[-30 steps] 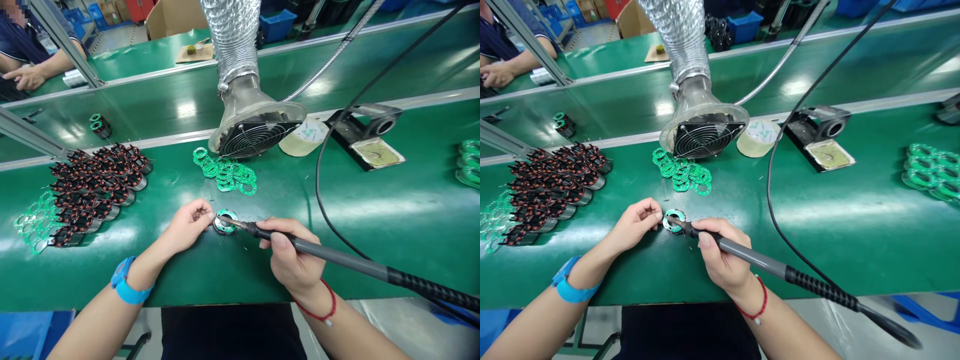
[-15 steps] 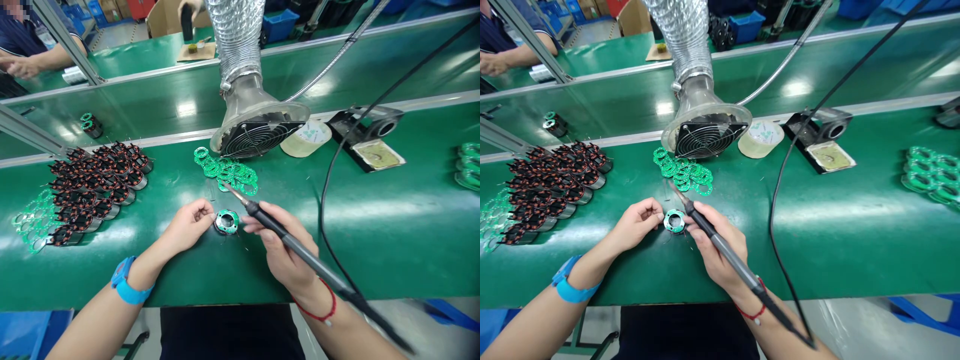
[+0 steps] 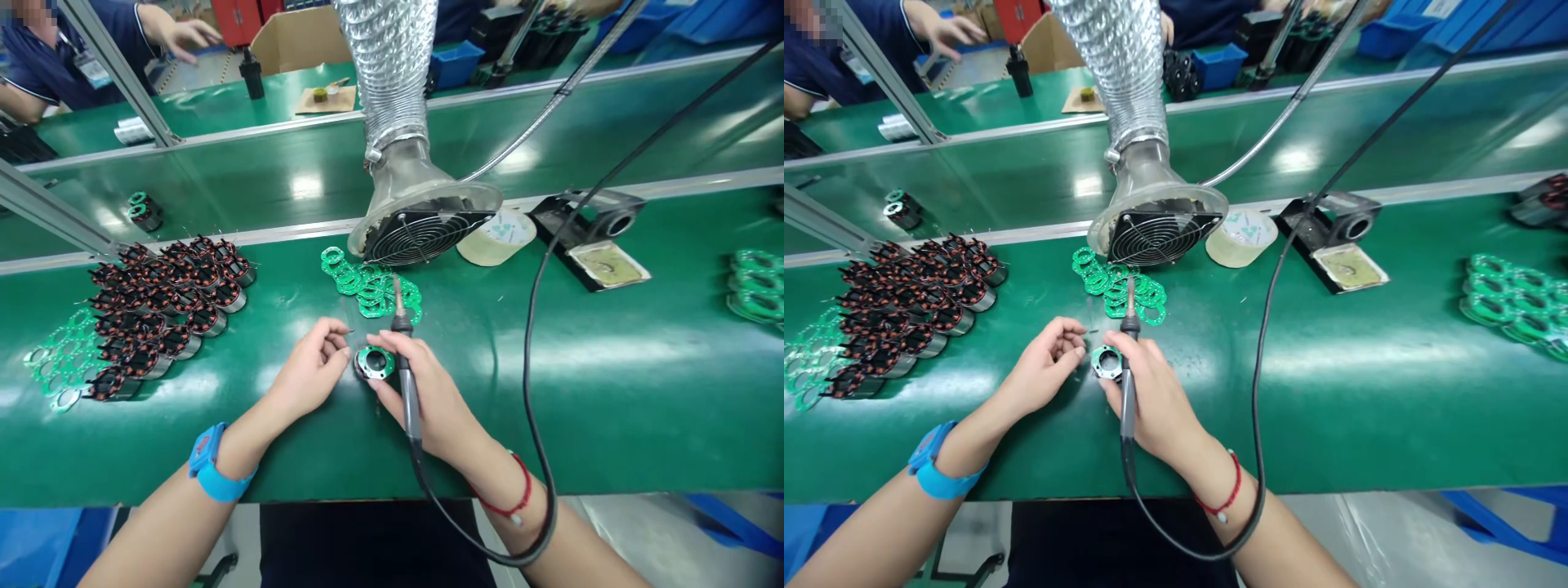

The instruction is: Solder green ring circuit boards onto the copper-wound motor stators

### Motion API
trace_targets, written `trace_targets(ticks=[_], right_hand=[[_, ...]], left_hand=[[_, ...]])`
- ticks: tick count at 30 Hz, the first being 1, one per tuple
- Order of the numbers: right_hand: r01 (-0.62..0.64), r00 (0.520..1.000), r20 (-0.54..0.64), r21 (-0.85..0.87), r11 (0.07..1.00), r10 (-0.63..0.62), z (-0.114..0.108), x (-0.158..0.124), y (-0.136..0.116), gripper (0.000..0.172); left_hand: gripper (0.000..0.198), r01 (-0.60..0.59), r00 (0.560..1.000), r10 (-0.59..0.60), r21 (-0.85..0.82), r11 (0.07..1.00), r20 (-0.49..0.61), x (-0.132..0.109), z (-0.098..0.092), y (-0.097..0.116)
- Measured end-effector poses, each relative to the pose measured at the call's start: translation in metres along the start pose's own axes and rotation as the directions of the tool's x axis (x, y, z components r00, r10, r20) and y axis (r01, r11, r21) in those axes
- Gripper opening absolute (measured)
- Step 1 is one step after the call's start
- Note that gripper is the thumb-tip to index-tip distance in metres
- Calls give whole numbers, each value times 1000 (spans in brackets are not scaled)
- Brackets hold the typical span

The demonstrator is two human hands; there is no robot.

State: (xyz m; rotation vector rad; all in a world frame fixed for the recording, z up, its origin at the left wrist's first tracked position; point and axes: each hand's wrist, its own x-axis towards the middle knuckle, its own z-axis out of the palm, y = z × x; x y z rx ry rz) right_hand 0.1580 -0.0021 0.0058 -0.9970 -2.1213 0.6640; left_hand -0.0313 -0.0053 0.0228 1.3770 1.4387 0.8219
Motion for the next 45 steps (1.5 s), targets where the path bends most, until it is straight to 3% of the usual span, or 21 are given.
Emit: trace_targets(ticks=[3, 6, 10, 16, 21, 26, 35, 40, 45], right_hand=[[-22, 998, -54, -31, 999, 21, 0, 0, 6, 59], [30, 999, -37, -79, 996, -33, -1, -1, 9, 55], [63, 998, -24, -119, 991, -66, -1, -1, 7, 54], [224, 974, 11, -71, 972, -224, -3, 1, -4, 60], [197, 980, -17, -96, 976, -199, -4, 1, -6, 51], [220, 973, -66, -49, 974, -223, -3, 0, -6, 57], [125, 988, -89, 28, 992, -123, -2, -2, -9, 45], [37, 966, -258, 251, 967, 30, -6, -10, -7, 40], [34, 895, -417, 420, 907, 159, -9, -21, -2, 23]], left_hand=[[24, -30, 993, 25, 43, 999, 117, -2, -7, 0], [10, -93, 976, 67, 119, 988, 207, -4, -10, 2], [7, -59, 991, 59, 3, 998, 119, -4, -4, 2], [13, 4, 993, 14, -155, 988, 117, -2, 5, 0], [10, 9, 996, 2, -117, 993, 94, -1, 5, 3], [10, -59, 992, 63, -36, 998, 113, 0, 4, 5], [11, -18, 995, 23, -56, 998, 98, 2, 3, -1], [11, -21, 998, 19, 43, 999, 62, 2, 3, 0], [10, -24, 999, 18, 112, 993, 49, 2, 4, 3]])
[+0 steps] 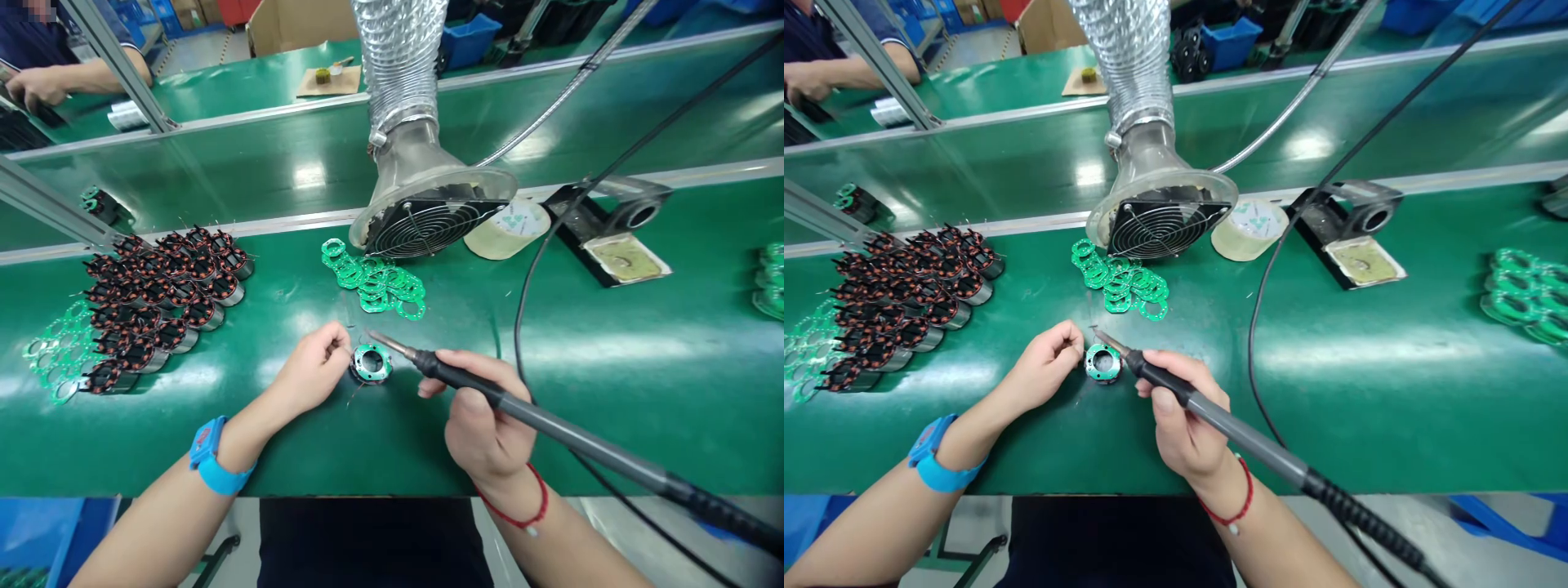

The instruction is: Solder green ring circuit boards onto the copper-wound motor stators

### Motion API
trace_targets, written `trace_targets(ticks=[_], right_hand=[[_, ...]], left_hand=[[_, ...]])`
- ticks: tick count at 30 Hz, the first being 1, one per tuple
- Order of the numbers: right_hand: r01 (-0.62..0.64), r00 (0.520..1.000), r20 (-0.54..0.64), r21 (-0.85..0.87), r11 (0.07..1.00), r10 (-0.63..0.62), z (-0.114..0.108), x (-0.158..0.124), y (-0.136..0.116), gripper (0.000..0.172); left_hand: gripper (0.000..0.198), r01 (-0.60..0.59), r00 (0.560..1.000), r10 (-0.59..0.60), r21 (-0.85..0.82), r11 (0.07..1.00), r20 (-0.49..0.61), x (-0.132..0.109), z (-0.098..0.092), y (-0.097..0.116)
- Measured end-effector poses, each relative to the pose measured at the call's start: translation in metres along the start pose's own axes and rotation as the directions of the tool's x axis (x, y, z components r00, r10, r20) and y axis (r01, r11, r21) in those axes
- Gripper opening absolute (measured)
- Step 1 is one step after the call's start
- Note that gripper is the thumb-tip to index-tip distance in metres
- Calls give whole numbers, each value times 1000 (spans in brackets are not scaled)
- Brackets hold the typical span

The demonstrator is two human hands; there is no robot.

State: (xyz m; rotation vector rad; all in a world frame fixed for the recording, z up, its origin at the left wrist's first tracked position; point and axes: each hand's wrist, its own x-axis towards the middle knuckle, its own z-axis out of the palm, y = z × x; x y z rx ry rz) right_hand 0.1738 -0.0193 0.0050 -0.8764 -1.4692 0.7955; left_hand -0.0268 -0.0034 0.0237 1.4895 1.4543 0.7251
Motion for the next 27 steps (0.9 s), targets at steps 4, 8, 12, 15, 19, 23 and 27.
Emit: trace_targets(ticks=[4, 8, 12, 15, 19, 23, 27], right_hand=[[24, 999, 43, -86, 996, -20, -3, -1, 2, 19], [38, 997, 69, -113, 993, -30, -3, 0, 3, 19], [55, 997, 60, -116, 992, -49, -3, 0, 2, 19], [66, 997, 58, -119, 991, -59, -4, -1, 2, 18], [66, 997, 54, -110, 992, -61, -4, -2, 3, 19], [72, 996, 59, -109, 991, -66, -3, -1, 4, 18], [97, 993, 77, -97, 990, -90, -3, 1, 2, 16]], left_hand=[[9, 13, 1000, -12, 17, 1000, -17, 0, 1, 0], [9, 16, 1000, -16, 24, 1000, -19, 0, 2, 0], [8, 7, 1000, -7, 22, 1000, -22, 0, 2, -1], [9, 8, 1000, -7, 27, 1000, -27, 0, 2, 0], [9, 6, 1000, -5, 29, 1000, -30, 0, 2, 1], [10, 5, 999, -4, 28, 1000, -34, 0, 3, 1], [9, 7, 999, -6, 30, 1000, -33, 0, 3, 0]])
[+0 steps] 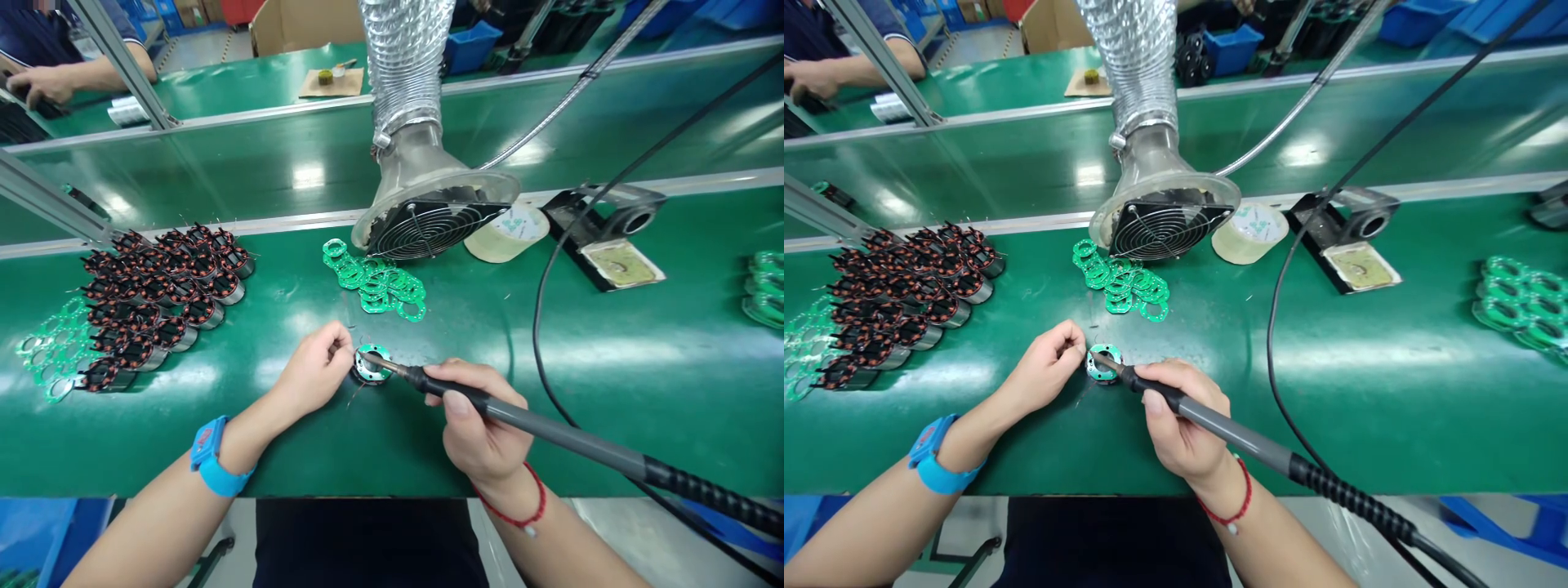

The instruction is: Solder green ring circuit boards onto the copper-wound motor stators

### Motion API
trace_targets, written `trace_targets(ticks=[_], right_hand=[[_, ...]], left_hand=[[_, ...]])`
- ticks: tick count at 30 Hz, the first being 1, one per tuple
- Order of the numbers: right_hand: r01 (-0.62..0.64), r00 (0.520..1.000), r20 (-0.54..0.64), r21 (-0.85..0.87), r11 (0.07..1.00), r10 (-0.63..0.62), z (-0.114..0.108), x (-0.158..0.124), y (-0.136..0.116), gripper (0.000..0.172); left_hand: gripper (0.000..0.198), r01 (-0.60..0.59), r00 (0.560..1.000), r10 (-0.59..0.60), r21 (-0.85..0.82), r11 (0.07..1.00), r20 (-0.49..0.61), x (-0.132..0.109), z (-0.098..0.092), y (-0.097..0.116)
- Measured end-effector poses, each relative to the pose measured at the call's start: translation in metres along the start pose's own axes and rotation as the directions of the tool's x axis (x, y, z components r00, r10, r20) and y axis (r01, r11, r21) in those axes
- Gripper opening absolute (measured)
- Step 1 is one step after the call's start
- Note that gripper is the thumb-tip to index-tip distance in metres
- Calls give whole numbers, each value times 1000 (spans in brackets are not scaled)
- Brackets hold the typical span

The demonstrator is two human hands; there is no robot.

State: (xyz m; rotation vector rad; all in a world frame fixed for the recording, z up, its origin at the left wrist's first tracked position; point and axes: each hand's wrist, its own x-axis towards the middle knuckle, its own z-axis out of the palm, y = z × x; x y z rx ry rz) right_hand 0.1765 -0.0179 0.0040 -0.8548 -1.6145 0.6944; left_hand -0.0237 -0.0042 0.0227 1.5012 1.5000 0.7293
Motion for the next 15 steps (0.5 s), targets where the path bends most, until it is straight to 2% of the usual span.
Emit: trace_targets(ticks=[5, 8, 11, 15], right_hand=[[-4, 999, -48, 12, 1000, 4, 1, -2, 2, 20], [-78, 996, -30, 45, 996, 80, 5, -1, 2, 33], [-82, 985, 148, -69, 994, 92, 11, 6, -1, 45], [104, 894, 447, -262, 960, 25, 16, 17, -5, 51]], left_hand=[[10, 0, 1000, 0, -2, 1000, -2, 0, -1, 1], [9, -10, 1000, 10, 3, 1000, -3, -1, -1, 1], [10, -18, 1000, 18, 5, 1000, -6, 0, 0, 1], [10, -11, 1000, 11, 5, 1000, -14, 0, 0, 1]])
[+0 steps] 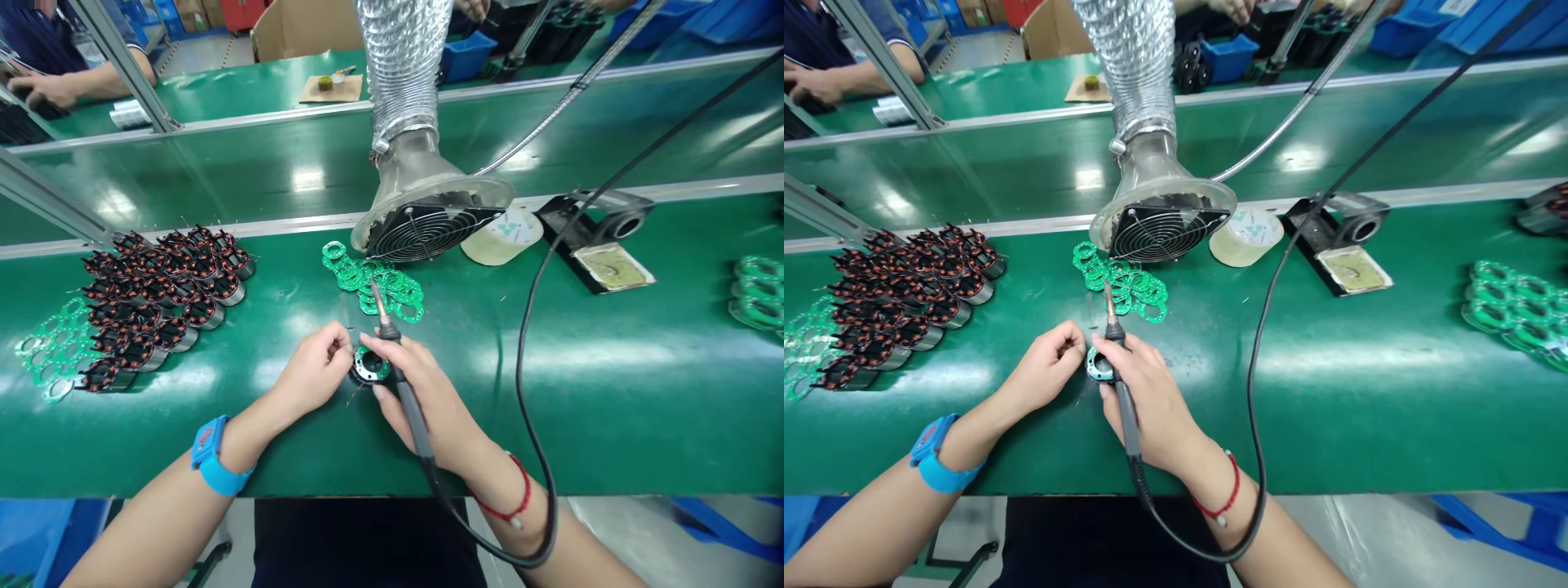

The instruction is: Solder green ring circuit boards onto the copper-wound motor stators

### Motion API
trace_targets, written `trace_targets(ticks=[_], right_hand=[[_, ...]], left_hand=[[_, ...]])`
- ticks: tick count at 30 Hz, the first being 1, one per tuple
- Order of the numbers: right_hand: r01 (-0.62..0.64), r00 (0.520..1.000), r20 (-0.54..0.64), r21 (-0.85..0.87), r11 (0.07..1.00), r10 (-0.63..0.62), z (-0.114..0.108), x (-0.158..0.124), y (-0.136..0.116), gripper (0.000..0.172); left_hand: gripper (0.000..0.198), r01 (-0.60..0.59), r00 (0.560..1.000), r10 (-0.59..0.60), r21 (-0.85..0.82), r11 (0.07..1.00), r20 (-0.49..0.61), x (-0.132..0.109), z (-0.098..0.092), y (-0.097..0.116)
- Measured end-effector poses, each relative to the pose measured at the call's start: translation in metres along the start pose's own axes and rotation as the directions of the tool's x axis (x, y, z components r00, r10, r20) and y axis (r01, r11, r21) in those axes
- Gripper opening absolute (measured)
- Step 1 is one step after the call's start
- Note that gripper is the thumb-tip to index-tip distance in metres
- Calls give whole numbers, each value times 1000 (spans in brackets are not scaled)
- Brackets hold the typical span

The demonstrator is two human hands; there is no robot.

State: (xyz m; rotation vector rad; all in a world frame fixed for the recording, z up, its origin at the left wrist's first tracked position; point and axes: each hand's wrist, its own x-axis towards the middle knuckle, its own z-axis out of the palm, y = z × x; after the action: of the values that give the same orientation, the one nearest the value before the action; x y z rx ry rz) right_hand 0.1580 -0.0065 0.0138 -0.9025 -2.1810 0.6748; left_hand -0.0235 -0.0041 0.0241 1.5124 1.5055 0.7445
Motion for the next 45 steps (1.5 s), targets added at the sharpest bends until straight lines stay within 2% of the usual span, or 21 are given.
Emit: trace_targets(ticks=[2, 4, 6, 8, 9, 11, 15, 19, 23, 28, 33, 37, 39, 42, 45], right_hand=[[7, 999, 49, -34, 999, -6, 0, 2, 1, 52], [-41, 999, 19, -50, 998, 42, 1, 1, 5, 51], [-108, 993, -48, -65, 992, 105, 1, 0, 9, 51], [-132, 989, -81, -77, 988, 126, 1, -2, 12, 54], [-130, 989, -82, -84, 988, 123, 1, -2, 13, 55], [-111, 991, -79, -99, 989, 104, 1, -3, 14, 54], [-55, 997, -66, -152, 987, 46, 3, -2, 10, 56], [25, 997, -61, -202, 979, -38, 3, 0, 5, 58], [146, 987, -48, -167, 975, -156, 1, -1, 0, 62], [128, 987, -71, -167, 978, -142, 1, -2, -1, 54], [118, 988, -98, -50, 992, -123, 0, -1, -2, 46], [25, 970, -243, 114, 993, 3, -2, -8, -2, 45], [-2, 943, -326, 202, 979, 69, -3, -14, 1, 37], [17, 915, -386, 319, 947, 113, -5, -21, 5, 23], [54, 918, -385, 356, 933, 94, -7, -24, 7, 20]], left_hand=[[6, 15, 1000, -15, -1, 1000, -20, -2, -3, 0], [8, 14, 1000, -14, 25, 1000, 10, -4, -7, -1], [17, -48, 992, 35, 106, 993, 119, -7, -12, -3], [14, -142, 972, 97, 204, 969, 212, -9, -15, -3], [9, -180, 966, 126, 238, 954, 226, -9, -15, -3], [8, -207, 969, 163, 241, 948, 188, -9, -16, -2], [9, -112, 990, 110, 19, 994, 90, -7, -14, 1], [7, -16, 993, 37, -175, 984, 116, -5, -10, 1], [9, 31, 992, 4, -265, 964, 130, -4, -6, -2], [9, 55, 992, -19, -293, 955, 125, -5, -5, -3], [10, 80, 994, -59, -235, 969, 94, -6, -6, -1], [10, 79, 994, -68, -139, 987, 80, -7, -6, 3], [10, 61, 996, -55, -90, 994, 64, -8, -6, 5], [9, 42, 998, -40, -46, 998, 49, -9, -6, 5], [9, 48, 998, -46, -39, 998, 39, -9, -5, 5]])
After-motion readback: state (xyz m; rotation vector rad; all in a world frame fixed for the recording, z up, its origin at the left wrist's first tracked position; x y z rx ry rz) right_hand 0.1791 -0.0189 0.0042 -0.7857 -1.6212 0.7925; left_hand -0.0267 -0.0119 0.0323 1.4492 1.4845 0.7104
